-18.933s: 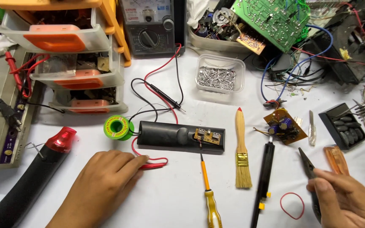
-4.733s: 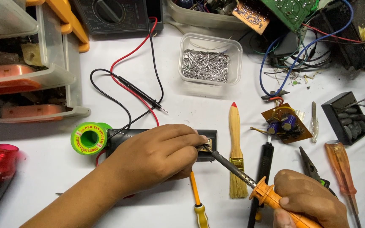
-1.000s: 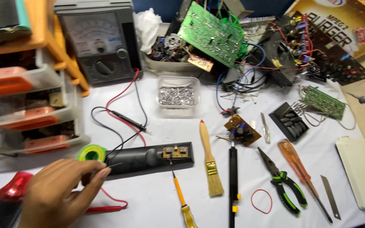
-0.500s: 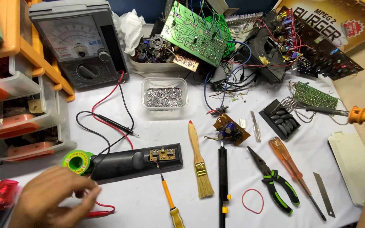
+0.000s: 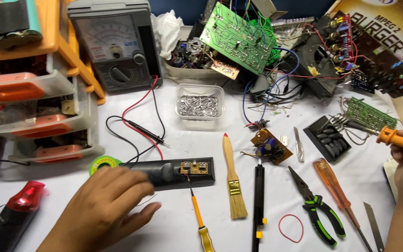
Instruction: The person uses a soldering iron and solder wire to attach components to a small circuit board. They hold the board with one hand while applying heat and solder with the other, occasionally using a desoldering pump to remove excess solder. The workspace is cluttered with various electronic tools and components.
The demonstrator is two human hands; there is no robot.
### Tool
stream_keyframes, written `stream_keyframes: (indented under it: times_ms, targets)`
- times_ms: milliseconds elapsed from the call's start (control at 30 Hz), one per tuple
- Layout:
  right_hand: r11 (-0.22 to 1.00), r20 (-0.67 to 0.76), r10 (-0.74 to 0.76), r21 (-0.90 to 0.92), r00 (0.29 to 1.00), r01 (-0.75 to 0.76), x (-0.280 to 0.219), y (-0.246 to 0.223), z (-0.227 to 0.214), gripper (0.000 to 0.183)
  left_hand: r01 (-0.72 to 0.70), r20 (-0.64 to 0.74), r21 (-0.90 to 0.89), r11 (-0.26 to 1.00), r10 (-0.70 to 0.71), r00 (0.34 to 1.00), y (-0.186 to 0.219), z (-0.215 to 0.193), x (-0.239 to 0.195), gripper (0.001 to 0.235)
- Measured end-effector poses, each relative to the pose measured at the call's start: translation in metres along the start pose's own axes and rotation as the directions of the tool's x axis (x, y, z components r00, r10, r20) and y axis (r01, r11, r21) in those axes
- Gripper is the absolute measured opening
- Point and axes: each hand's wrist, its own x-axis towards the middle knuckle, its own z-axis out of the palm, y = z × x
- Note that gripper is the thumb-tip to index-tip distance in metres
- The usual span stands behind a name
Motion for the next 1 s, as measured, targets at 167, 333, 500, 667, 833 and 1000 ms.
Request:
stream_keyframes:
  times_ms: [167, 333, 500, 667, 833, 1000]
  targets:
    - [0.998, 0.045, -0.063, -0.006, 0.997, 0.063, -0.007, 0.016, -0.005, 0.038, 0.080, 0.050, 0.009, 0.997, -0.081, 0.996, 0.001, 0.017, 0.020, 0.037]
    - [1.000, 0.057, -0.005, 0.028, 0.998, 0.003, -0.023, -0.012, 0.009, 0.044, 0.135, 0.155, -0.019, 0.991, -0.130, 0.979, -0.009, 0.048, 0.039, 0.047]
    - [0.987, 0.093, 0.041, 0.148, 0.995, -0.055, -0.039, -0.007, 0.005, 0.048, 0.165, 0.383, -0.090, 0.982, -0.119, 0.916, -0.016, 0.061, 0.048, 0.032]
    - [0.919, -0.067, 0.225, 0.347, 0.972, -0.189, -0.099, 0.007, 0.001, 0.017, 0.171, 0.359, -0.209, 0.963, -0.087, 0.929, -0.021, 0.060, 0.050, 0.024]
    - [0.813, -0.350, 0.297, 0.581, 0.888, -0.042, -0.169, -0.046, 0.045, 0.036, 0.293, 0.345, -0.304, 0.907, -0.182, 0.921, -0.018, 0.036, 0.048, 0.029]
    - [0.998, -0.111, 0.005, 0.070, 0.994, 0.003, -0.221, -0.201, 0.139, 0.022, 0.305, 0.173, -0.392, 0.868, -0.256, 0.951, 0.003, 0.002, 0.046, 0.027]
